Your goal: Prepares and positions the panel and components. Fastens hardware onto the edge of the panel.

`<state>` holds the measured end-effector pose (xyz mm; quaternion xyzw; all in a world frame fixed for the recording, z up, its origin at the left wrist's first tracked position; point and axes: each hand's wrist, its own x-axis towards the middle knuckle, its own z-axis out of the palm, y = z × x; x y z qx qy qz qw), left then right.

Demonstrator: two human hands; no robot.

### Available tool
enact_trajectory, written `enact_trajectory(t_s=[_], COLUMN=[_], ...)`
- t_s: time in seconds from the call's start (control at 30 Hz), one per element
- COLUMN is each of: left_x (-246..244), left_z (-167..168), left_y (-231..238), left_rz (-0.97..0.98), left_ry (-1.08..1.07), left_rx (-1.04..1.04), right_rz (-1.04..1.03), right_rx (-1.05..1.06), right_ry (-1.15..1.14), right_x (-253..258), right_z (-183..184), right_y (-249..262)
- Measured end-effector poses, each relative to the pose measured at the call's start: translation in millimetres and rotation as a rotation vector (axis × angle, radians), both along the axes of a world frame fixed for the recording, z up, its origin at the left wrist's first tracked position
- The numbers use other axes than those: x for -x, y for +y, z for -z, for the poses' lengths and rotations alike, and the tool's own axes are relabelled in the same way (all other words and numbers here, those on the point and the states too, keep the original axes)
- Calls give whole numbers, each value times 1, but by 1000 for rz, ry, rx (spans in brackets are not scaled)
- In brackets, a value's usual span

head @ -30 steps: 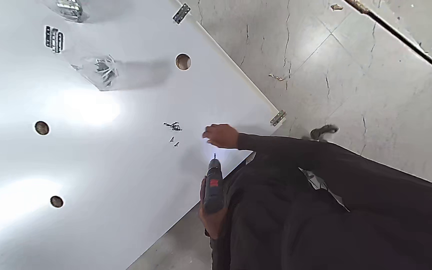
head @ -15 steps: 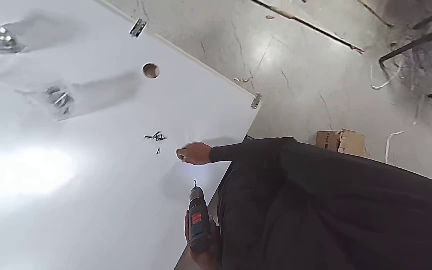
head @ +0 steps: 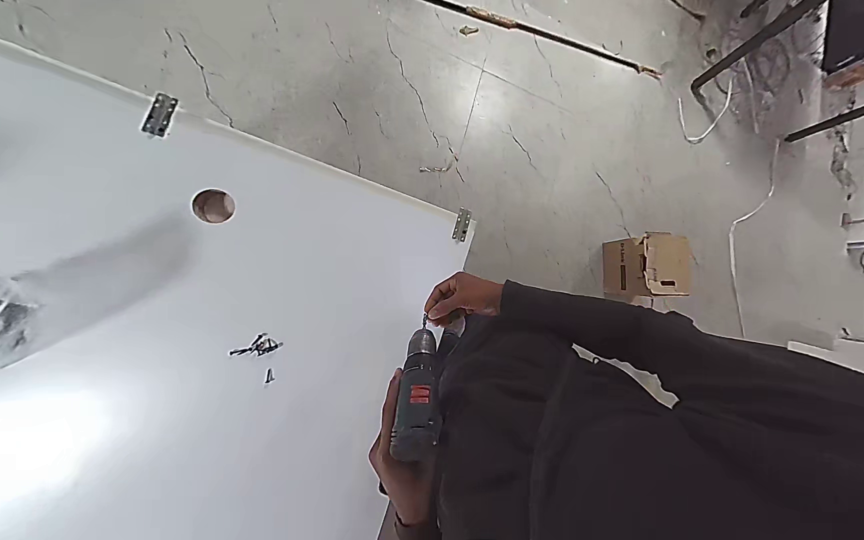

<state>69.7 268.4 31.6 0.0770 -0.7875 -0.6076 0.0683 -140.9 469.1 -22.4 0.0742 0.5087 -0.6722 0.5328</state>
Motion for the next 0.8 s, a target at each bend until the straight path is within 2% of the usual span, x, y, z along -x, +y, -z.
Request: enact_trajectory(t_s=[0.27,0.37,0.5,0.7,0.8], left_x=[68,103,156,218,229], left_z=[-11,-2,23,31,30], left_y=[39,53,63,103,109], left_rz=[39,28,111,51,198], left_ry=[-74,-89,-115,-382,-457], left_rx=[-45,66,236,592,603], right_rz=[101,205,335,463,483], right_rx=[2,-114,-179,-172,-175], right_ry=[-48,-22,-63,-140,-172], right_x=[48,64,86,109,115], right_z=[18,24,37,51,53], right_y=[50,74,114,152,159])
